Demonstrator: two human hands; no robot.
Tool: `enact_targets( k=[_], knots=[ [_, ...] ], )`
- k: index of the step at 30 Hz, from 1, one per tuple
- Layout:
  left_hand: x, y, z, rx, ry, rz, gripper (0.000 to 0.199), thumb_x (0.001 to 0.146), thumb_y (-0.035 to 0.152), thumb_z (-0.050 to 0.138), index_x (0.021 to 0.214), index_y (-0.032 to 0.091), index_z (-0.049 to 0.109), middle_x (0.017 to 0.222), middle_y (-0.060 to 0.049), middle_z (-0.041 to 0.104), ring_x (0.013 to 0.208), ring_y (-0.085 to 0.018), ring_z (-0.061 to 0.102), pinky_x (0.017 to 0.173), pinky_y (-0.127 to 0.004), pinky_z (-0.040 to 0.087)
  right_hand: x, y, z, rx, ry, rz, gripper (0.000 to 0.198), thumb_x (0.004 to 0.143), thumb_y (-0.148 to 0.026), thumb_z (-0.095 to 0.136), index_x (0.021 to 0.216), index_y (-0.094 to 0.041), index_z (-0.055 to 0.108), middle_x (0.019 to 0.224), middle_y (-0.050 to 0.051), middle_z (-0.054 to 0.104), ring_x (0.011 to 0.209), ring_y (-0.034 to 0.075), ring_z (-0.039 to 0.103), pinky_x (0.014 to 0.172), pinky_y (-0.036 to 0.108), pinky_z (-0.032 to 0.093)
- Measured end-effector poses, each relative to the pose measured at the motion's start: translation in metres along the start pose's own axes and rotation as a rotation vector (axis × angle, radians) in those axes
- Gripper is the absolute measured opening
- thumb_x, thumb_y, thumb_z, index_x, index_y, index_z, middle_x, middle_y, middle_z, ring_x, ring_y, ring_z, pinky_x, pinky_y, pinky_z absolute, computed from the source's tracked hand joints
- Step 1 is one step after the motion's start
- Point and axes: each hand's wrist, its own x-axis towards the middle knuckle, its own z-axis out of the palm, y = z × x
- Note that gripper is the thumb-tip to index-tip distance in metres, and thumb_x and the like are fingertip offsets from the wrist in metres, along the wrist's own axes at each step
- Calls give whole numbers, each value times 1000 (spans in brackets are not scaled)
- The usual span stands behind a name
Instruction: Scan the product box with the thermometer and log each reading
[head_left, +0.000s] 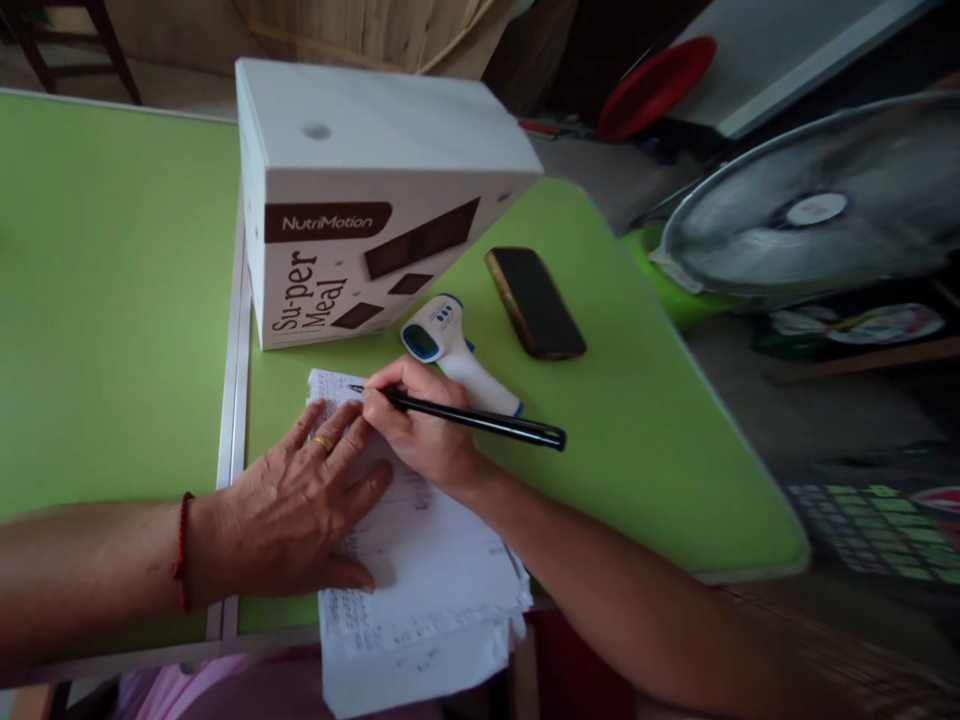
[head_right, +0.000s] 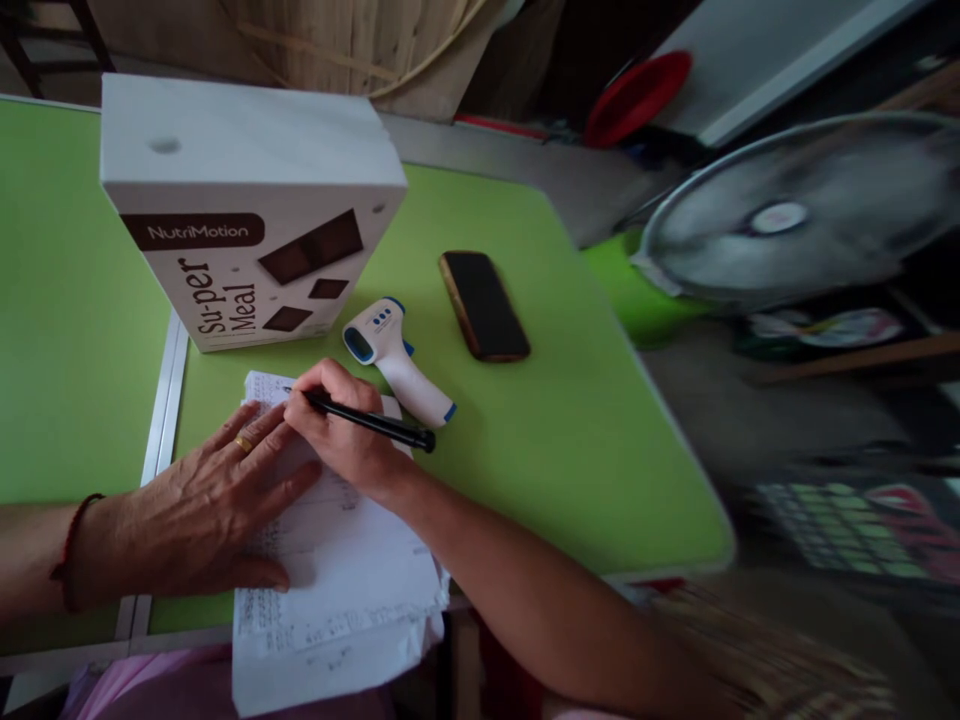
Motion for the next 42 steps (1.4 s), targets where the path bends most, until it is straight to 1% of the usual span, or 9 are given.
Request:
enact_targets(
  k=[4, 8, 16, 21, 25, 29, 32, 37, 42],
  knots=[
    [0, -1, 0, 5, 7, 11, 96, 77, 67, 75, 145, 8, 43, 156, -29, 31, 148, -48, 25, 120, -65, 25, 0, 1, 1, 0, 11, -20, 10, 83, -24, 55, 73, -23, 55, 60, -3, 62, 54, 12, 56, 55, 23, 48],
    [1, 0, -1, 3, -16, 6, 95, 78, 67, 73, 146, 9, 43, 155, -29, 32, 148, -48, 26, 120, -66, 26, 0, 1, 1, -24, -6, -8, 10, 83, -24, 55, 73, -23, 55, 62, -3, 62, 56, 12, 58, 57, 23, 49],
    [0, 0, 0, 25, 10, 11, 94, 77, 69, 74, 143, 8, 45, 155, -30, 33, 147, -49, 28, 118, -66, 29, 0, 1, -1, -7, -7, -27, 11, 82, -24, 55, 72, -23, 54, 58, -4, 60, 53, 12, 55, 53, 23, 48],
    [-3, 1, -6, 50, 18, 9, 80, 78, 61, 75, 131, 6, 55, 149, -34, 37, 145, -52, 29, 115, -68, 33, 3, 3, -7, 7, 55, -32, 12, 84, -26, 58, 72, -22, 58, 60, -3, 63, 49, 11, 54, 50, 23, 46],
    [-5, 2, -11, 55, 25, -11, 72, 78, 55, 76, 127, 5, 57, 149, -34, 38, 144, -51, 31, 116, -66, 33, 3, 2, -8, 45, 36, -64, 8, 83, -23, 59, 75, -21, 61, 61, -4, 65, 51, 10, 57, 51, 21, 47],
    [-3, 1, -8, 76, 33, -5, 72, 85, 65, 66, 123, 5, 58, 147, -35, 40, 143, -51, 34, 115, -66, 36, 3, 1, -5, 53, 24, -62, 8, 83, -21, 58, 77, -21, 64, 61, -4, 66, 52, 10, 59, 52, 21, 47],
    [-2, 0, -4, 86, 61, 6, 78, 84, 74, 60, 120, 5, 58, 144, -36, 42, 141, -53, 35, 112, -68, 37, 3, 2, -4, 53, 32, -65, 10, 83, -21, 56, 76, -21, 63, 60, -4, 66, 51, 10, 57, 52, 20, 46],
    [-1, -1, 1, 102, 145, 29, 74, 80, 71, 69, 115, 6, 57, 141, -37, 46, 139, -54, 38, 110, -68, 40, 3, 2, -5, 37, 9, -34, 11, 84, -22, 56, 75, -20, 62, 63, -3, 66, 50, 9, 54, 51, 21, 45],
    [0, 0, 1, 116, 186, 21, 75, 74, 66, 78, 115, 6, 58, 139, -37, 48, 137, -54, 42, 108, -67, 44, 3, 1, -6, 13, -23, 9, 12, 84, -25, 55, 76, -20, 62, 63, -2, 65, 51, 10, 54, 53, 22, 47]
  ],
)
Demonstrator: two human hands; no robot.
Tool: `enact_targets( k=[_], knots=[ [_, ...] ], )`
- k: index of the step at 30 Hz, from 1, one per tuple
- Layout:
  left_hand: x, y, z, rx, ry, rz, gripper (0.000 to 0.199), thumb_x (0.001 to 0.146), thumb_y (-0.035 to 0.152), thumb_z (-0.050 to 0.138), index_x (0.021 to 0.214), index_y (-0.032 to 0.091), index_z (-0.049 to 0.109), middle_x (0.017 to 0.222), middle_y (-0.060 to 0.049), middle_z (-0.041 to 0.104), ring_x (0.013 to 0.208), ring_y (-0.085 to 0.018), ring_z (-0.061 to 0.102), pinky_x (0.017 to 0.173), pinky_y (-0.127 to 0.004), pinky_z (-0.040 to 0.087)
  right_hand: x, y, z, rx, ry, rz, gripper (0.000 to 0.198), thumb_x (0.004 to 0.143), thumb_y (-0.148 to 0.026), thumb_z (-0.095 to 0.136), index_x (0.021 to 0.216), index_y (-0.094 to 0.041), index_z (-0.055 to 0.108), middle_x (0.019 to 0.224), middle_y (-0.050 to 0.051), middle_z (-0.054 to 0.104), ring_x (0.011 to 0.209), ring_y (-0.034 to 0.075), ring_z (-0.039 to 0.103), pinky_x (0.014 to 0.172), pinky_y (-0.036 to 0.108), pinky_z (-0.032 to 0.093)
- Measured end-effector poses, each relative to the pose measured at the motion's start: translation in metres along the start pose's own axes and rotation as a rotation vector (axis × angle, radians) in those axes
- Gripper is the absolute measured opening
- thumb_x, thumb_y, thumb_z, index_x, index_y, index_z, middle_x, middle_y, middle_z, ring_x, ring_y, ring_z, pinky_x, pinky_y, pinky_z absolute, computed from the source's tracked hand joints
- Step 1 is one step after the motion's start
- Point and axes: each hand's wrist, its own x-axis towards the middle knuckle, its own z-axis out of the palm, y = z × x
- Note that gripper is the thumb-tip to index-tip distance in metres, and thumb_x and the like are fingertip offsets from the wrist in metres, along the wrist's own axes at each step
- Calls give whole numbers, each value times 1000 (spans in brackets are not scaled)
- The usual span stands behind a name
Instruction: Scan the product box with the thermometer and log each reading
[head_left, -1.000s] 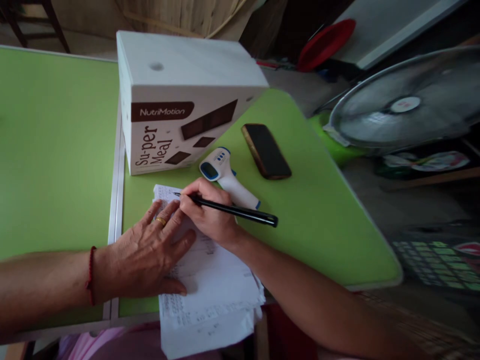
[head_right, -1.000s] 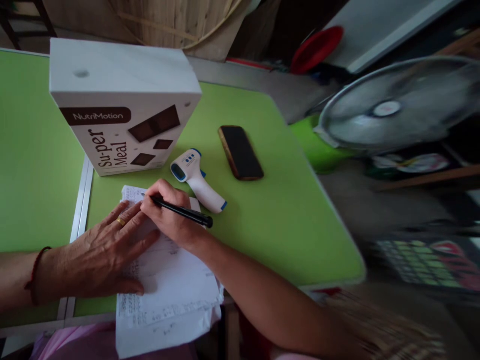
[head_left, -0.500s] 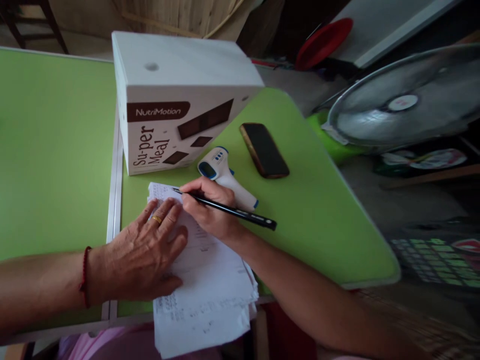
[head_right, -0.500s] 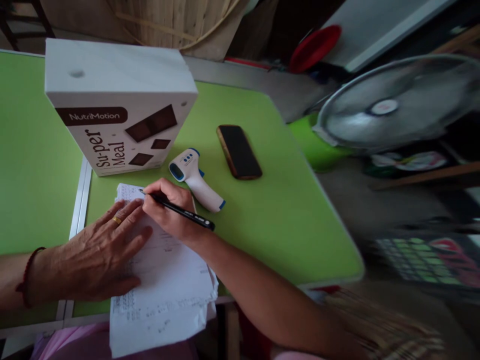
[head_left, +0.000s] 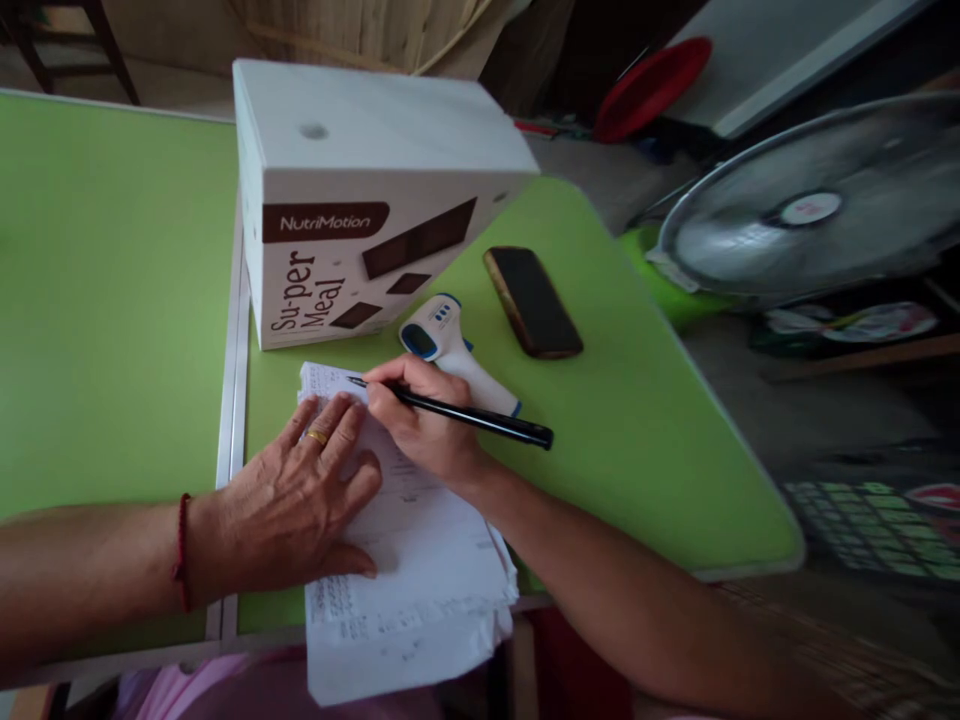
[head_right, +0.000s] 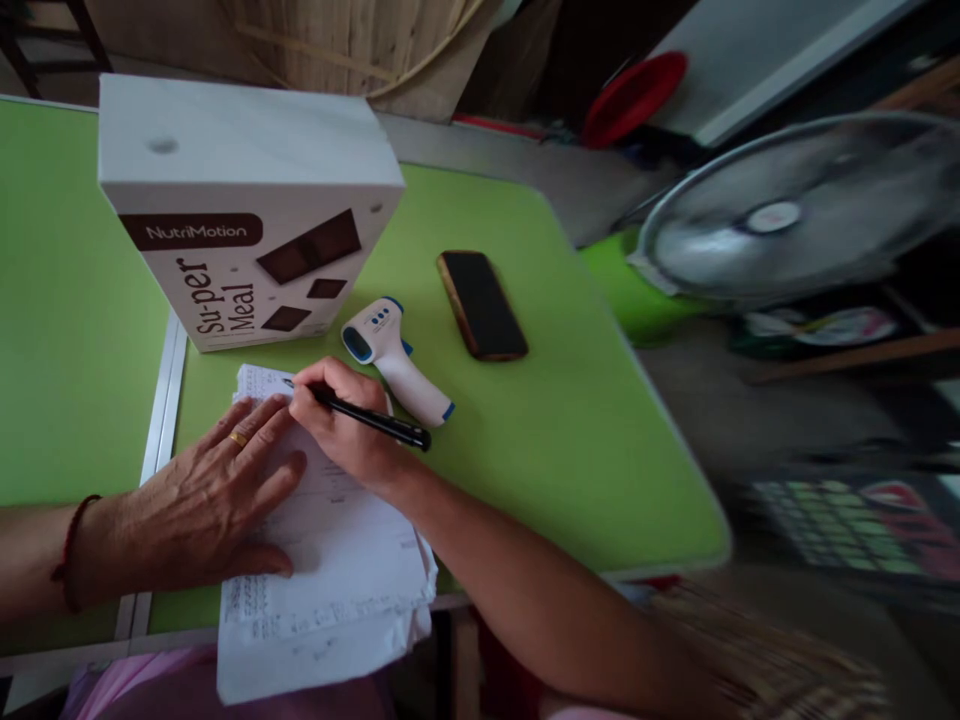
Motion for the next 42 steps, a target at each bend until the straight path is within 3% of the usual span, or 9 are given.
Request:
enact_targets(
  k=[37, 42],
  knots=[
    [1, 1, -1, 28, 2, -4, 80, 72, 68, 78, 119, 5, 58, 137, -34, 52, 136, -52, 45, 107, -65, 46, -1, 4, 3, -5, 5, -19, 12, 85, -25, 55, 79, -21, 64, 65, -2, 68, 54, 10, 58, 54, 22, 49],
    [0, 1, -3, 38, -52, -13, 79, 76, 68, 75, 121, 5, 57, 140, -37, 47, 137, -53, 41, 107, -67, 44, -1, -1, -5, -12, 74, -98, 10, 90, -25, 57, 88, -21, 66, 72, -1, 69, 58, 11, 61, 58, 23, 52]
  ],
)
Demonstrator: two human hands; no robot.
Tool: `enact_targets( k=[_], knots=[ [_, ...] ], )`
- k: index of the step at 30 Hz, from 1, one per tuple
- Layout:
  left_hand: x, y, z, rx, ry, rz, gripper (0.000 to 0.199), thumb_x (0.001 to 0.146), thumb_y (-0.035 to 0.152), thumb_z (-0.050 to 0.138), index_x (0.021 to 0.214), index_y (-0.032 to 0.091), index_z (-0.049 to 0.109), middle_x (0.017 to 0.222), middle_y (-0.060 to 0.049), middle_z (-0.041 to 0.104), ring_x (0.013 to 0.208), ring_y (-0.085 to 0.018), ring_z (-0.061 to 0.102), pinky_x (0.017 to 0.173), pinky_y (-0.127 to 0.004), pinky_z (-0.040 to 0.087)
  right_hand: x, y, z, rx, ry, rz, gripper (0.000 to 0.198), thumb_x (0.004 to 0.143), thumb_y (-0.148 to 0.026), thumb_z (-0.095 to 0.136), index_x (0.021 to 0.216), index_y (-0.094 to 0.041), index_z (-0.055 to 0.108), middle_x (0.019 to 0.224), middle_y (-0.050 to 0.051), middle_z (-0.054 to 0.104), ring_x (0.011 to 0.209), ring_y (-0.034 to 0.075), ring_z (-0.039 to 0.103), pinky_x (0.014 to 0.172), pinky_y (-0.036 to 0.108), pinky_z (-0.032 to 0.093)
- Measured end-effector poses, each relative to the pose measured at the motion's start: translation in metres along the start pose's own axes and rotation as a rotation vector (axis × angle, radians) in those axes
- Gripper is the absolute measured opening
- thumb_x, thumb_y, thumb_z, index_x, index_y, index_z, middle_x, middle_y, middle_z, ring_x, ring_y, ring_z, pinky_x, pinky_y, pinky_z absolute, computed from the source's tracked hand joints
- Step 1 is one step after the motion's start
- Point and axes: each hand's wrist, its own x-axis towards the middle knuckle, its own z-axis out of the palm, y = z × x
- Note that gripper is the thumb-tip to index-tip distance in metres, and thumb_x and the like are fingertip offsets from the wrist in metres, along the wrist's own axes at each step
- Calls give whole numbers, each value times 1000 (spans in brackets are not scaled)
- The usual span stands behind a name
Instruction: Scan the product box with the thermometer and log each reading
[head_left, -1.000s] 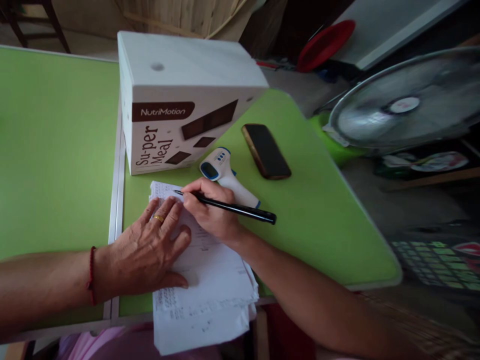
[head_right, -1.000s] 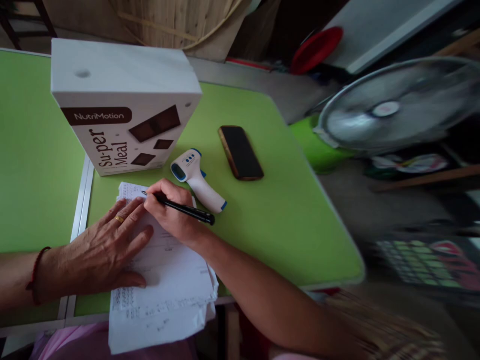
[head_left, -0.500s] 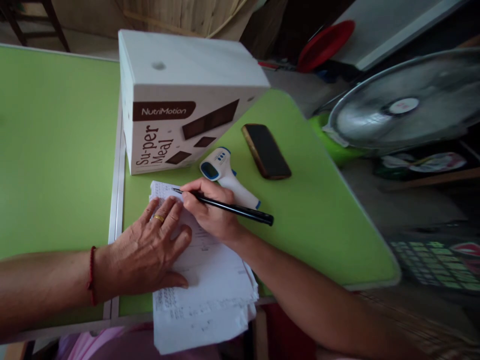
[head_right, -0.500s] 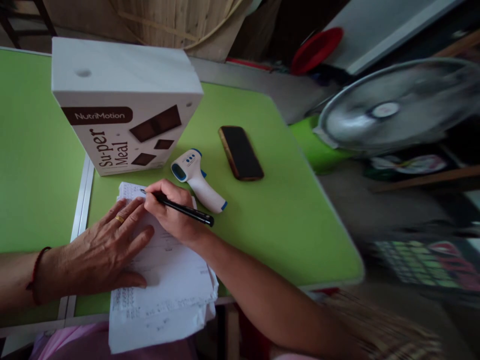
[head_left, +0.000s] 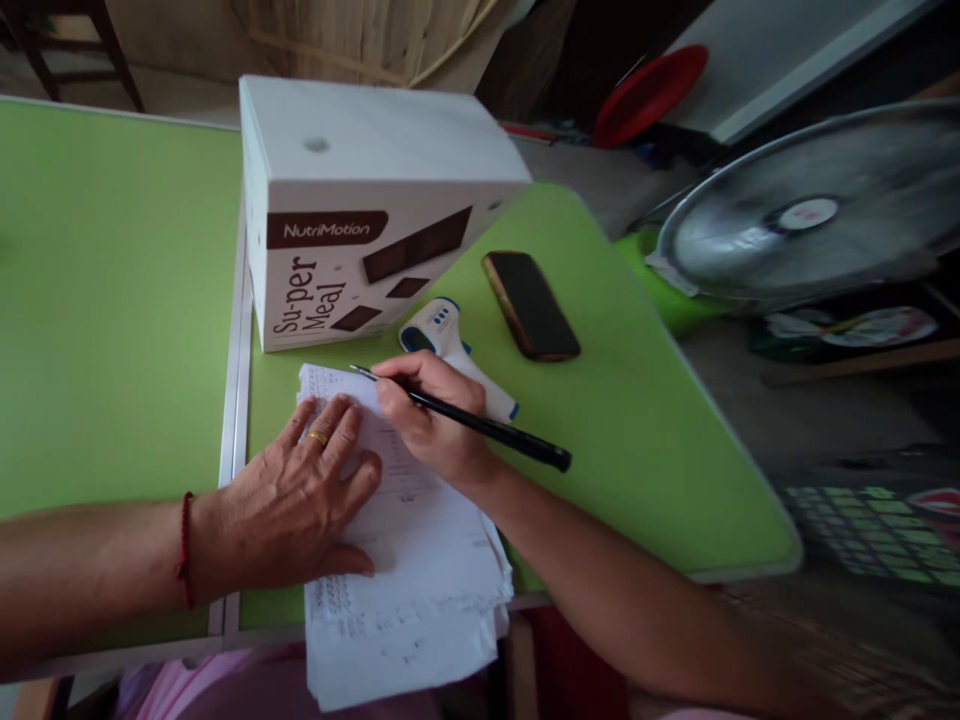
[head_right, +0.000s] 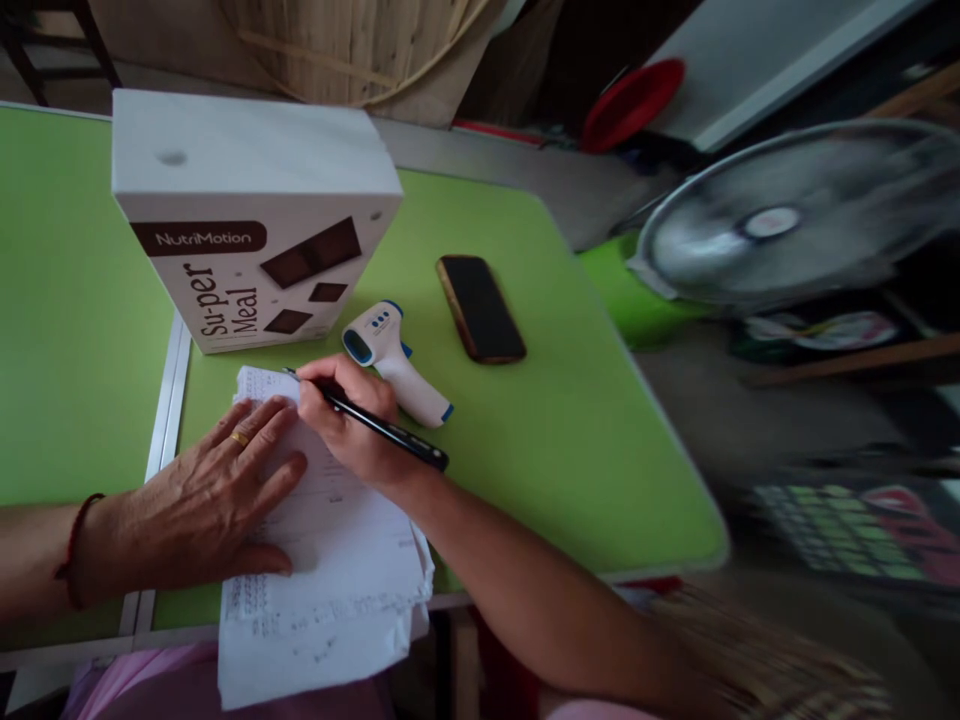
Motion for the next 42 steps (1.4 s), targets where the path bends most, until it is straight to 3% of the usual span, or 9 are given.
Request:
enact_targets(
  k=[6, 12, 15, 23, 32, 35, 38, 40, 42],
  knots=[
    [-2, 0, -7, 7, -84, -49, 78, 73, 64, 80, 120, 5, 59, 142, -38, 43, 137, -54, 41, 109, -66, 43, 8, 4, -27, -200, 34, -175, 21, 98, -33, 50, 98, -24, 69, 88, 6, 75, 79, 19, 70, 77, 35, 57],
    [3, -9, -13, 17, -75, -69, 61, 81, 62, 73, 108, 7, 64, 130, -28, 56, 128, -44, 54, 107, -57, 49, 20, 30, -55, -551, 68, -35, 21, 91, -43, 62, 93, -22, 64, 93, 11, 74, 90, 26, 69, 79, 39, 56],
    [6, -14, -15, 39, -82, -79, 51, 84, 56, 73, 102, 8, 65, 123, -23, 60, 119, -39, 60, 102, -52, 53, 22, 33, -56, -558, 55, -106, 14, 93, -34, 59, 95, -21, 63, 90, 10, 73, 84, 23, 69, 76, 36, 54],
    [4, -11, -15, 72, -87, -94, 50, 79, 47, 80, 106, 7, 64, 124, -23, 59, 120, -39, 58, 100, -50, 55, 0, 2, -42, -526, -585, -372, 26, 86, -3, 50, 100, -17, 66, 81, 5, 69, 74, 18, 63, 67, 31, 43],
    [2, -10, -16, 30, -65, -107, 39, 80, 34, 73, 106, 8, 61, 122, -22, 58, 119, -39, 57, 95, -51, 56, 0, -2, -41, -512, -568, -449, 40, 85, -5, 49, 120, -17, 66, 80, 5, 70, 72, 19, 63, 65, 32, 45],
    [3, -17, -18, -82, 180, -83, 24, 85, 27, 60, 105, 16, 51, 113, -15, 56, 100, -28, 60, 79, -43, 57, 6, 8, -47, -583, -306, -338, 30, 87, -13, 51, 113, -15, 66, 79, 6, 69, 71, 19, 63, 63, 32, 46],
    [9, -38, -20, -201, 754, -144, 24, 86, 30, 58, 101, 24, 40, 104, -7, 47, 94, -23, 53, 78, -42, 52, 11, 28, -55, -789, -85, -111, 35, 82, -38, 66, 108, -14, 65, 91, 14, 69, 82, 27, 65, 61, 33, 46],
    [14, -59, -17, -218, 1076, -243, 35, 83, 41, 64, 99, 26, 37, 99, -5, 40, 94, -24, 49, 83, -47, 48, 14, 42, -57, -864, -47, 3, 49, 76, -53, 73, 105, -14, 64, 95, 17, 69, 83, 29, 65, 58, 32, 45],
    [18, -81, -10, -287, 1157, -351, 47, 81, 54, 69, 99, 26, 36, 97, -4, 38, 95, -24, 48, 87, -49, 46, 17, 50, -55, -878, -120, 114, 49, 74, -58, 74, 96, -15, 65, 89, 16, 70, 76, 27, 66, 55, 31, 42]
  ],
)
